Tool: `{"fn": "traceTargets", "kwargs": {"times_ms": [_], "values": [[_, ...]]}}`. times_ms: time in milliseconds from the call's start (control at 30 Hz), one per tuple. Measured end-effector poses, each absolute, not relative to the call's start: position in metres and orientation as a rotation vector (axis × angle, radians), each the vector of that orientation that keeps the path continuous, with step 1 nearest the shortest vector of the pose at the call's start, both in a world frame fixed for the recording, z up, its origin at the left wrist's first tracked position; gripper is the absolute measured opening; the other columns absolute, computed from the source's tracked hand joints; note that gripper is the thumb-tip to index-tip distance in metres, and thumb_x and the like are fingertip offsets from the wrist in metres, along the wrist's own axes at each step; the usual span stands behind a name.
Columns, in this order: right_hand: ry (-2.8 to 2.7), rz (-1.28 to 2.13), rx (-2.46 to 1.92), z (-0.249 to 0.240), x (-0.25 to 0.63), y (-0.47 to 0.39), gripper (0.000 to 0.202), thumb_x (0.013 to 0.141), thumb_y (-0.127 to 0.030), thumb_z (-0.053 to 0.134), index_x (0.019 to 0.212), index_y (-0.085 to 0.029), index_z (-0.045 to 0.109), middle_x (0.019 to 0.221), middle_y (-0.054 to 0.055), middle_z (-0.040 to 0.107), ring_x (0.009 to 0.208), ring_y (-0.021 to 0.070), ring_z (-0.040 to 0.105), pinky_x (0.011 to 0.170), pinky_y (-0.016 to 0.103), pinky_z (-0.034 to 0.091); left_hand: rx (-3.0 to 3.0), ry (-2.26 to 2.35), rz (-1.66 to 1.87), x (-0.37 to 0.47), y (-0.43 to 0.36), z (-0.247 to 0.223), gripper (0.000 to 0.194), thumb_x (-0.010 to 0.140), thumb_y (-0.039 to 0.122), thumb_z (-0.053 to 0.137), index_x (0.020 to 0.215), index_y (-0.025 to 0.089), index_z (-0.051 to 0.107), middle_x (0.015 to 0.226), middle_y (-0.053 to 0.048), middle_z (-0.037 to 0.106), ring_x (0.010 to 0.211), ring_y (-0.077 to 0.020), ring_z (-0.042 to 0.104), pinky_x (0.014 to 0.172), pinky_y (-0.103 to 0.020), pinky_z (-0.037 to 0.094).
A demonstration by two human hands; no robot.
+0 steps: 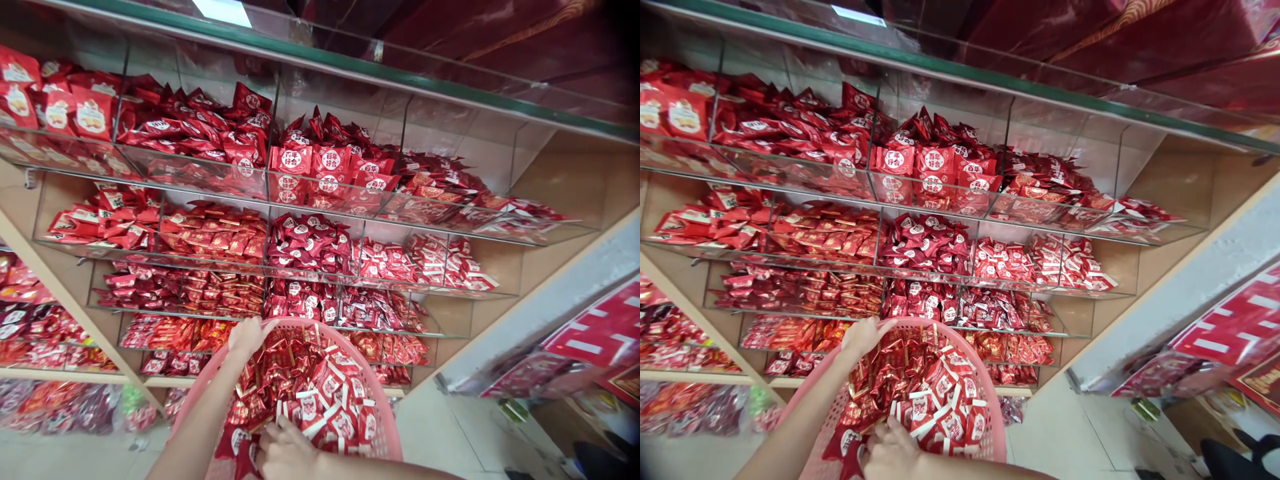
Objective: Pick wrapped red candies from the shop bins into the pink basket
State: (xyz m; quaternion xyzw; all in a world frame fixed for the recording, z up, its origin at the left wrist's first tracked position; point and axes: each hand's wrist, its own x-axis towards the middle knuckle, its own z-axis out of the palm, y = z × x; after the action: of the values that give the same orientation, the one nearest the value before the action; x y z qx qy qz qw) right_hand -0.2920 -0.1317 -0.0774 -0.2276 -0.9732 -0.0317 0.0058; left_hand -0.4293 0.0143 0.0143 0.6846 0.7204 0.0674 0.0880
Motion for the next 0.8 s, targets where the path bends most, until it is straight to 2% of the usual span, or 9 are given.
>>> {"fn": "traceTargets", "kwargs": {"times_ms": [33, 167, 267, 367, 400, 533, 600, 700, 800], "values": [[-3.050, -0.086, -0.718, -0.081, -0.297, -0.131, 0.028, 0.075, -0.044, 0.057, 0.075, -0.016, 0.061, 0.080, 0.007, 0.064, 0.088, 0.0222, 0.054, 0.080, 0.040, 0.043, 2.036, 2.148, 0.195, -0.429, 0.014, 0.014, 0.078, 0.073, 0.073, 0.017, 0.088, 0.014, 0.065, 0.091, -0.018, 0.067, 0.088, -0.0303, 0.062, 0.074, -0.038, 0.046], [-3.046, -0.104, -0.895, -0.091, -0.310, -0.128, 0.008, 0.076, -0.023, 0.058, 0.077, -0.015, 0.061, 0.081, 0.007, 0.065, 0.085, 0.0204, 0.056, 0.078, 0.039, 0.044, 2.033, 2.149, 0.189, -0.429, 0.015, 0.014, 0.076, 0.075, 0.071, 0.016, 0.090, 0.014, 0.065, 0.091, -0.018, 0.067, 0.089, -0.0308, 0.062, 0.074, -0.038, 0.045], [-3.042, -0.078, -0.973, -0.078, -0.307, -0.124, 0.015, 0.074, -0.029, 0.062, 0.076, -0.015, 0.062, 0.078, 0.006, 0.065, 0.085, 0.0215, 0.057, 0.079, 0.040, 0.044, 2.047, 2.141, 0.198, -0.430, 0.016, 0.014, 0.077, 0.075, 0.071, 0.015, 0.090, 0.014, 0.064, 0.091, -0.018, 0.067, 0.088, -0.0317, 0.062, 0.073, -0.040, 0.046], [-3.045, -0.008, -0.900, -0.029, -0.300, -0.114, 0.036, 0.069, -0.051, 0.062, 0.075, -0.016, 0.063, 0.076, 0.006, 0.063, 0.086, 0.0225, 0.056, 0.077, 0.038, 0.046, 2.054, 2.135, 0.209, -0.431, 0.016, 0.013, 0.077, 0.073, 0.073, 0.015, 0.087, 0.015, 0.064, 0.089, -0.018, 0.067, 0.087, -0.0314, 0.062, 0.072, -0.040, 0.046], [-3.012, -0.012, -0.871, -0.006, -0.297, -0.108, 0.036, 0.072, -0.052, 0.058, 0.078, -0.016, 0.062, 0.078, 0.005, 0.062, 0.086, 0.0217, 0.055, 0.077, 0.036, 0.046, 2.057, 2.136, 0.215, -0.431, 0.016, 0.013, 0.077, 0.073, 0.073, 0.016, 0.086, 0.015, 0.064, 0.089, -0.018, 0.067, 0.087, -0.0312, 0.062, 0.072, -0.040, 0.046], [-2.705, -0.129, -1.008, 0.093, -0.283, -0.068, 0.022, 0.083, -0.036, 0.050, 0.085, -0.016, 0.057, 0.088, 0.006, 0.060, 0.084, 0.0187, 0.053, 0.074, 0.033, 0.044, 2.038, 2.119, 0.202, -0.432, 0.017, 0.012, 0.072, 0.075, 0.070, 0.020, 0.090, 0.015, 0.064, 0.092, -0.018, 0.067, 0.088, -0.0296, 0.062, 0.073, -0.039, 0.046], [-2.520, -0.190, -1.109, 0.132, -0.273, -0.043, 0.016, 0.087, -0.027, 0.044, 0.082, -0.016, 0.054, 0.084, 0.005, 0.058, 0.081, 0.0164, 0.052, 0.073, 0.031, 0.042, 2.019, 2.110, 0.202, -0.432, 0.017, 0.012, 0.070, 0.076, 0.069, 0.022, 0.092, 0.014, 0.064, 0.092, -0.019, 0.067, 0.088, -0.0300, 0.062, 0.073, -0.039, 0.046], [-2.287, -0.298, -1.269, 0.164, -0.257, -0.010, 0.010, 0.087, -0.021, 0.043, 0.084, -0.017, 0.052, 0.084, 0.005, 0.055, 0.079, 0.0160, 0.050, 0.070, 0.029, 0.041, 2.033, 2.119, 0.231, -0.432, 0.017, 0.013, 0.073, 0.075, 0.070, 0.020, 0.089, 0.014, 0.064, 0.091, -0.018, 0.067, 0.089, -0.0317, 0.062, 0.074, -0.040, 0.046], [-2.174, -0.375, -1.349, 0.173, -0.248, 0.012, 0.010, 0.084, -0.023, 0.050, 0.093, -0.017, 0.050, 0.090, 0.006, 0.053, 0.081, 0.0173, 0.051, 0.068, 0.028, 0.041, 2.050, 2.127, 0.236, -0.432, 0.016, 0.013, 0.075, 0.074, 0.071, 0.019, 0.087, 0.013, 0.064, 0.089, -0.018, 0.068, 0.088, -0.0318, 0.062, 0.073, -0.040, 0.046]]}}
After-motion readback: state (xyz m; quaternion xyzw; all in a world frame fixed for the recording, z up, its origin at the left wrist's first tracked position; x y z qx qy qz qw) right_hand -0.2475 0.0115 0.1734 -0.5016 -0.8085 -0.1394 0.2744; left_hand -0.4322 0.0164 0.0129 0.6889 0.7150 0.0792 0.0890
